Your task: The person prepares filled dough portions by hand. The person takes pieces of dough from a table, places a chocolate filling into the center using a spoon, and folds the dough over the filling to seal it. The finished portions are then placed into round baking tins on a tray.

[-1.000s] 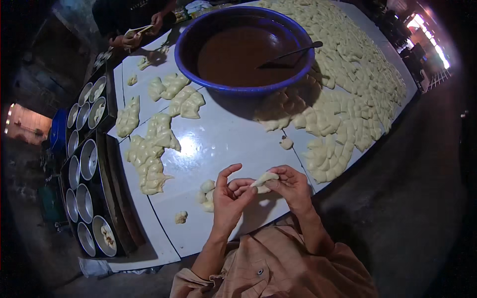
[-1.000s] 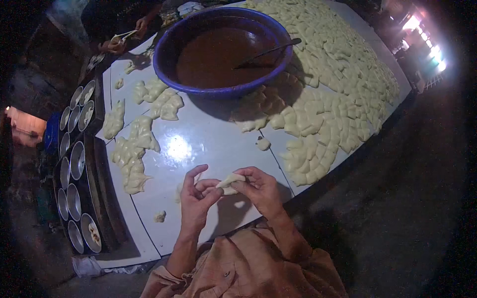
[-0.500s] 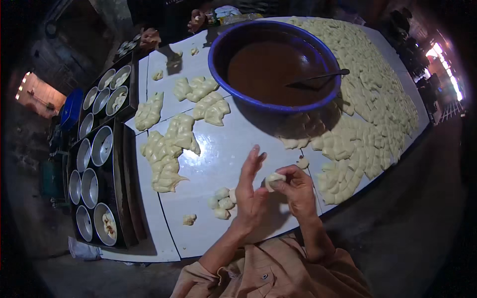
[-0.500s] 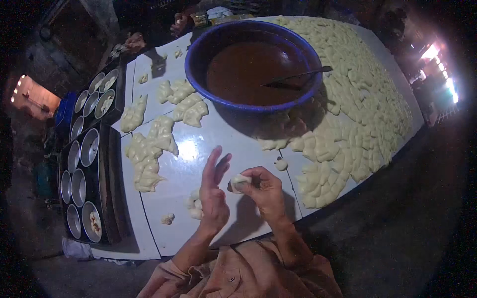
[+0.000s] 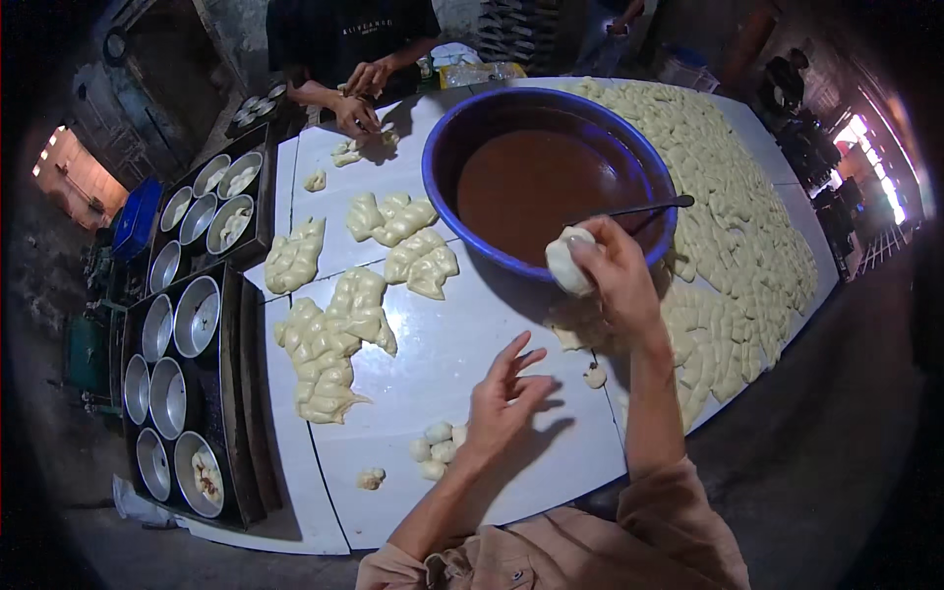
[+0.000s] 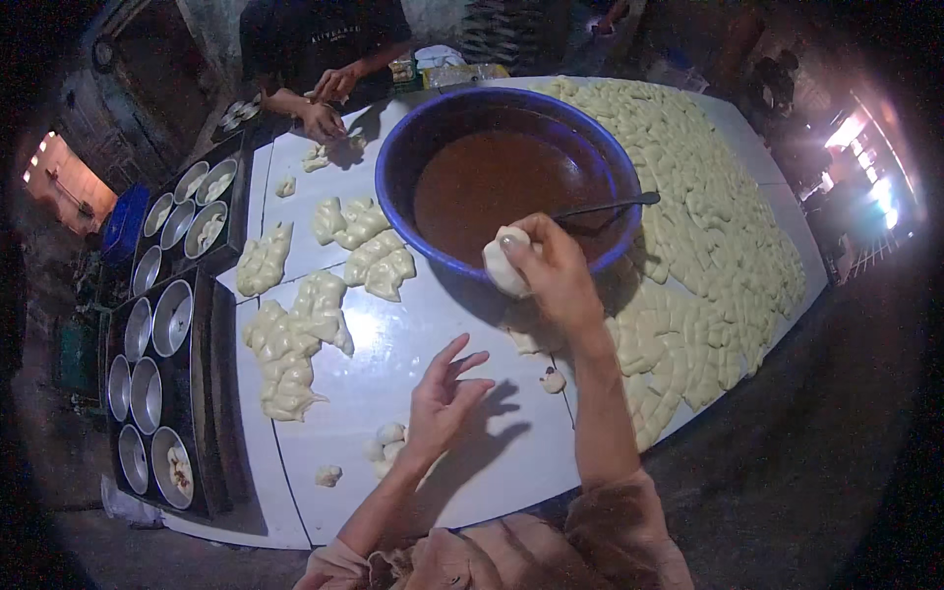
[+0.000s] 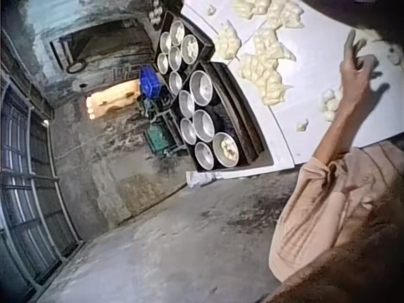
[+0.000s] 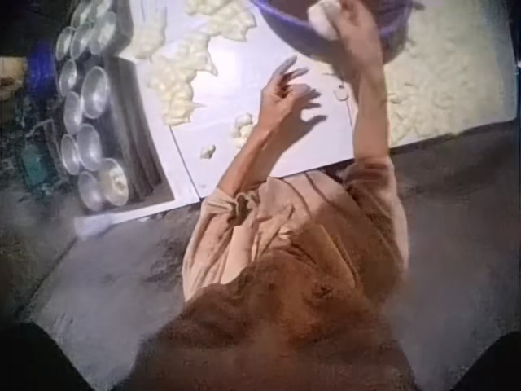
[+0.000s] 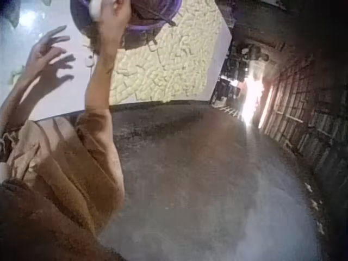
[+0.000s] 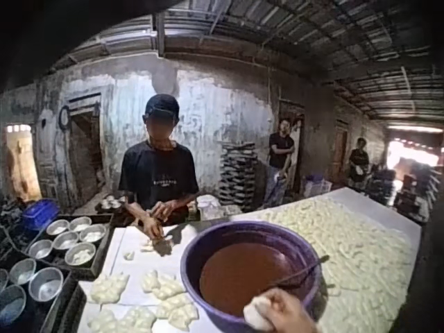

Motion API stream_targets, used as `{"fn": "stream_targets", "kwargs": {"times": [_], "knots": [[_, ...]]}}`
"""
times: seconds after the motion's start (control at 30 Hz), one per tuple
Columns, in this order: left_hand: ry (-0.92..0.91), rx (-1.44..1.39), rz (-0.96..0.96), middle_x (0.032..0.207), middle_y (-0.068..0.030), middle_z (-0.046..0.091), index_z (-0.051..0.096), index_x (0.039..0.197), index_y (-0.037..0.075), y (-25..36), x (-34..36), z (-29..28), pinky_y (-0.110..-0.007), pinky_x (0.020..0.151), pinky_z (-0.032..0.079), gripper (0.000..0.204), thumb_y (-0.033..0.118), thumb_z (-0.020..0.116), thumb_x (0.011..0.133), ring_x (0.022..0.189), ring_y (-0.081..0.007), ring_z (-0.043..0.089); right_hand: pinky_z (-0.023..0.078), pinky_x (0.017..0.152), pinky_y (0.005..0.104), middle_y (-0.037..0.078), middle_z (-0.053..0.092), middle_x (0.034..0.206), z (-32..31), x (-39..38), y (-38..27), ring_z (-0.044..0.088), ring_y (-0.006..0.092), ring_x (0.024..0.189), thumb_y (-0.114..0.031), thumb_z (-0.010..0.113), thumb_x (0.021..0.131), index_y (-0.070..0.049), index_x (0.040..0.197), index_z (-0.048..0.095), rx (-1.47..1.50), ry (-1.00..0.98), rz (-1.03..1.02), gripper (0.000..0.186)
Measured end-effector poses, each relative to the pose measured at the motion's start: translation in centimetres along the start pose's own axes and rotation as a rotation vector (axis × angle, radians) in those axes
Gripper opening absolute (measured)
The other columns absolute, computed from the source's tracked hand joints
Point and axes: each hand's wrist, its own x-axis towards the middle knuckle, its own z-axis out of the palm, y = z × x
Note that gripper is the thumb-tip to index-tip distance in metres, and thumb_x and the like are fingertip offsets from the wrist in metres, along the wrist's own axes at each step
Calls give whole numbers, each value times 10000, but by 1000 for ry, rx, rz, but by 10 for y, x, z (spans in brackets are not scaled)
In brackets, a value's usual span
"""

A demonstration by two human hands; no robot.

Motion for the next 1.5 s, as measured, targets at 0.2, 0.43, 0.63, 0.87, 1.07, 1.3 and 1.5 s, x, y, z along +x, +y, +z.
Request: {"fn": "stream_targets", "kwargs": {"times": [0.2,0.43,0.63,0.87,1.07,1.3,1.5], "knots": [[175,128,-83,1175,-166,646,519,1340,-9,10,-6,-30,-308,892,531,419,190,616,985,1016,-184,645,498,748,376,137,692,905,-24,79,26,656,231,822,-237,588,887,-20,1037,648,-910,-411,112,270],[133,167,-92,1127,-132,690,579,1297,-12,-5,-16,-46,-261,843,534,377,170,638,972,980,-135,659,502,825,401,155,708,978,-12,91,26,678,285,921,-265,606,819,-31,1044,687,-915,-579,272,334],[87,196,-154,1145,-147,673,555,1299,-28,5,-13,-34,-297,889,532,394,167,639,968,992,-176,661,502,839,402,147,709,990,-13,86,45,673,289,893,-270,599,834,-25,1067,681,-1051,-593,194,347],[101,159,-126,1194,-135,657,546,1307,-18,16,-2,-24,-334,880,537,426,251,617,984,1024,-219,665,512,534,248,67,636,783,-5,54,-1,645,144,671,-233,672,913,-53,963,599,225,-492,387,200],[21,-319,-37,1382,-147,535,469,1425,31,16,11,-9,-404,989,486,501,336,510,1030,1267,-237,532,570,602,289,75,673,862,31,-7,28,662,147,704,-204,628,964,-66,1045,572,648,-452,389,169],[257,-441,-41,1053,-71,685,621,1126,1,0,-24,-30,-308,932,534,241,202,599,994,952,-137,665,520,781,288,72,635,998,54,-72,65,636,149,880,-120,537,939,-35,1110,559,691,-331,370,193],[523,-386,-30,1032,-86,687,628,1134,-32,0,-41,-52,-253,800,573,237,146,624,978,858,-117,673,482,1005,350,128,450,1380,82,-111,76,582,230,1166,41,675,775,-36,1293,537,-112,-316,-125,542]]}}
